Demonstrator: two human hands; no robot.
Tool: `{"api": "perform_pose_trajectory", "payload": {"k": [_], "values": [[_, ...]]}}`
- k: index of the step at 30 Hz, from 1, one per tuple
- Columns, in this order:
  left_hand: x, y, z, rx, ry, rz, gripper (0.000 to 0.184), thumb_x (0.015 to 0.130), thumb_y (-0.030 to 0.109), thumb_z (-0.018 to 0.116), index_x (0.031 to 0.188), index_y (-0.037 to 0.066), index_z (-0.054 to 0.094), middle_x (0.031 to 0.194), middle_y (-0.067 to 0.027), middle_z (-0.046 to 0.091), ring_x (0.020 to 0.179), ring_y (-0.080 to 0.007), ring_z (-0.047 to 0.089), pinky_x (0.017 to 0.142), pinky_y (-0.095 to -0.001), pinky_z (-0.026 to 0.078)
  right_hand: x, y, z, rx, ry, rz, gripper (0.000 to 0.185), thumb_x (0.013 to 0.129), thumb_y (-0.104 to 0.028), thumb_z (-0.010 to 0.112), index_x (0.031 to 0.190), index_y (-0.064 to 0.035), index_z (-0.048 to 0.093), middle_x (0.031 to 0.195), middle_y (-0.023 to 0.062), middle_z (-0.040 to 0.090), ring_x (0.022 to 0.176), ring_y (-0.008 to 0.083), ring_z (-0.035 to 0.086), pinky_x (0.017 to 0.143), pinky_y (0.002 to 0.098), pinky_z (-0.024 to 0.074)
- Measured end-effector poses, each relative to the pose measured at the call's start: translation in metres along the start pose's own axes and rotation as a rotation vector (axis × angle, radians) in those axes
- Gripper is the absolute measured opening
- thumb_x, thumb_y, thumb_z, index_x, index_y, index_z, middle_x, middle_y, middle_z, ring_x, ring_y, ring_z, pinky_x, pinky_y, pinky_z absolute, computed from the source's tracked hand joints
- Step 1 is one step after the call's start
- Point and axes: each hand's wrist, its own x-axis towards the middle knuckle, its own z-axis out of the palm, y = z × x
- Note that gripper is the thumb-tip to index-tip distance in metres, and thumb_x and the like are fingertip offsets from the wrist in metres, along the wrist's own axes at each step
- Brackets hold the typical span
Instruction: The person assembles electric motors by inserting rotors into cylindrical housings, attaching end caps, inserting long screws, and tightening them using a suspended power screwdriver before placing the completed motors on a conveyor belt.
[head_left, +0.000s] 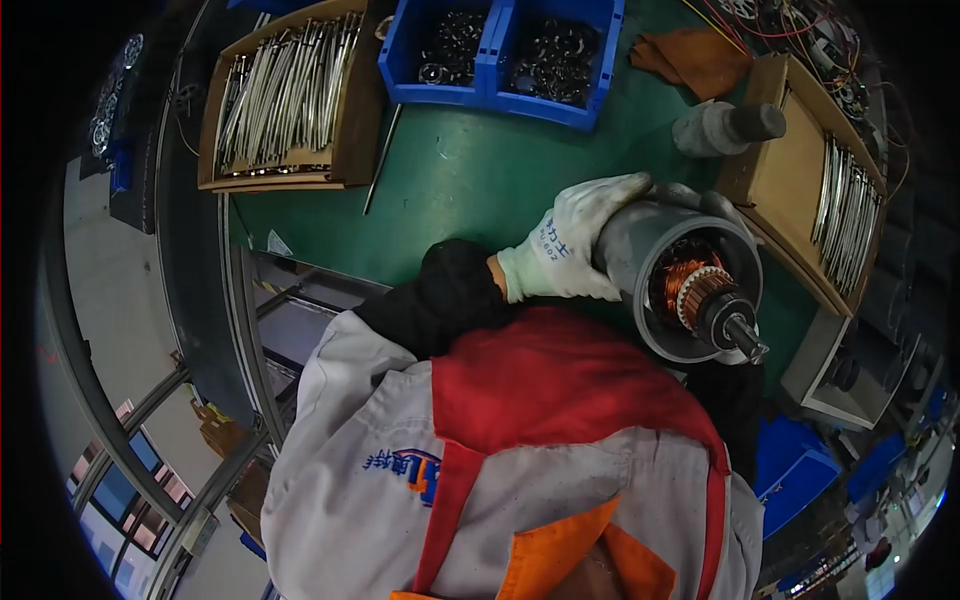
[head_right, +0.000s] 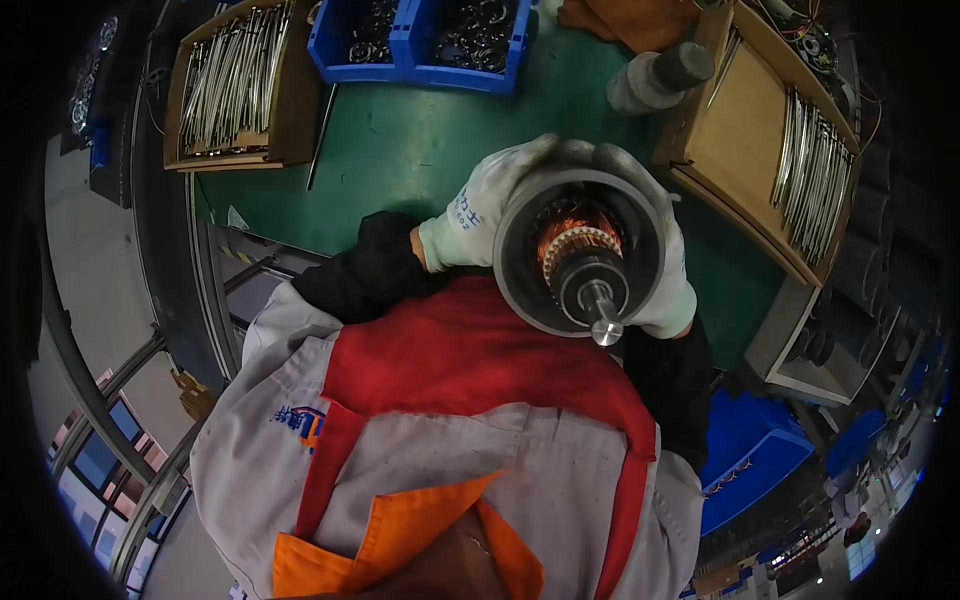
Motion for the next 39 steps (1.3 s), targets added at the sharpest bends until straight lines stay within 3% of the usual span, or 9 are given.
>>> {"api": "perform_pose_trajectory", "payload": {"k": [7, 10, 12, 17, 19, 24, 31, 36, 39], "values": [[0.0, 0.001, 0.002, 0.024, 0.014, -0.024, 0.089, 0.073, 0.038, 0.081, 0.137, -0.006, 0.039, 0.128, -0.025, 0.055, 0.117, -0.0407, 0.057, 0.1, -0.0481, 0.045, -0.015, 0.021, -0.003, -0.058, 0.099, 0.009, 0.092, 0.075, -0.017, 0.083, 0.147, 0.0029, 0.03, 0.146, 0.0203, 0.041, 0.133, 0.0284, 0.046, 0.11, 0.0406, 0.0401], [0.0, 0.004, 0.003, 0.051, 0.033, -0.018, 0.089, 0.072, 0.038, 0.081, 0.137, -0.005, 0.039, 0.127, -0.0247, 0.056, 0.117, -0.0404, 0.057, 0.099, -0.0474, 0.046, -0.008, 0.007, 0.009, 0.713, 0.284, 0.178, 0.073, 0.089, -0.019, 0.069, 0.147, 0.0029, 0.03, 0.147, 0.0206, 0.04, 0.133, 0.0297, 0.045, 0.111, 0.0417, 0.0391], [0.001, 0.003, 0.003, 0.004, 0.052, -0.016, 0.091, 0.07, 0.04, 0.082, 0.137, -0.005, 0.04, 0.128, -0.0251, 0.055, 0.117, -0.0409, 0.056, 0.1, -0.0471, 0.046, -0.006, 0.0, 0.008, -0.282, 0.049, -0.144, 0.061, 0.099, -0.029, 0.052, 0.147, 0.0023, 0.031, 0.148, 0.0212, 0.039, 0.135, 0.0312, 0.043, 0.112, 0.0432, 0.0376], [0.012, 0.029, -0.039, -0.071, -0.204, -0.164, 0.106, 0.063, 0.05, 0.083, 0.143, -0.004, 0.036, 0.14, -0.0236, 0.047, 0.13, -0.04, 0.046, 0.109, -0.0439, 0.037, -0.005, 0.006, 0.008, 0.134, 0.014, -0.111, 0.081, 0.083, -0.012, 0.075, 0.149, -0.0033, 0.028, 0.15, 0.0206, 0.036, 0.138, 0.033, 0.039, 0.112, 0.0453, 0.0365], [0.024, 0.036, -0.099, -0.372, -0.32, -0.267, 0.075, 0.086, 0.035, 0.071, 0.144, 0.0, 0.038, 0.135, -0.0186, 0.055, 0.126, -0.0287, 0.053, 0.105, -0.0376, 0.041, 0.001, 0.001, 0.006, -0.024, -0.033, -0.161, 0.093, 0.076, -0.017, 0.082, 0.149, -0.0039, 0.027, 0.151, 0.0207, 0.035, 0.138, 0.0325, 0.04, 0.111, 0.0451, 0.0386], [0.064, -0.011, -0.207, 1.043, -0.174, -0.102, 0.021, 0.091, 0.024, 0.061, 0.103, 0.009, 0.07, 0.104, -0.0054, 0.071, 0.106, -0.0261, 0.064, 0.096, -0.0398, 0.046, -0.002, 0.001, 0.005, -0.033, 0.011, -0.084, 0.109, 0.063, -0.022, 0.091, 0.149, -0.0028, 0.027, 0.15, 0.0203, 0.037, 0.134, 0.0315, 0.044, 0.108, 0.0429, 0.0411], [0.091, -0.061, -0.191, 1.543, -0.578, -0.366, 0.021, 0.082, 0.015, 0.057, 0.076, 0.026, 0.074, 0.078, 0.0019, 0.071, 0.089, -0.0177, 0.066, 0.095, -0.0407, 0.04, 0.008, -0.08, -0.014, -0.711, -0.199, 0.067, 0.097, 0.066, -0.024, 0.087, 0.143, 0.005, 0.036, 0.14, 0.0205, 0.051, 0.127, 0.0315, 0.052, 0.106, 0.0368, 0.0392], [0.071, -0.094, -0.195, 0.881, -0.037, -0.295, 0.027, 0.091, 0.026, 0.056, 0.113, 0.014, 0.067, 0.112, -0.0102, 0.068, 0.107, -0.0271, 0.062, 0.098, -0.0457, 0.045, 0.014, -0.136, -0.081, -0.538, 0.305, -0.19, 0.06, 0.087, -0.017, 0.071, 0.138, 0.0031, 0.047, 0.127, 0.0168, 0.061, 0.118, 0.0257, 0.059, 0.102, 0.0356, 0.0446], [0.086, -0.08, -0.177, 0.948, -0.273, -0.415, 0.031, 0.093, 0.03, 0.054, 0.119, 0.015, 0.063, 0.119, -0.0104, 0.063, 0.113, -0.0275, 0.058, 0.103, -0.0446, 0.04, 0.072, -0.143, -0.135, -0.508, 0.672, -0.253, 0.036, 0.095, -0.014, 0.061, 0.127, 0.0028, 0.058, 0.115, 0.0119, 0.067, 0.107, 0.0187, 0.063, 0.094, 0.03, 0.0483]]}}
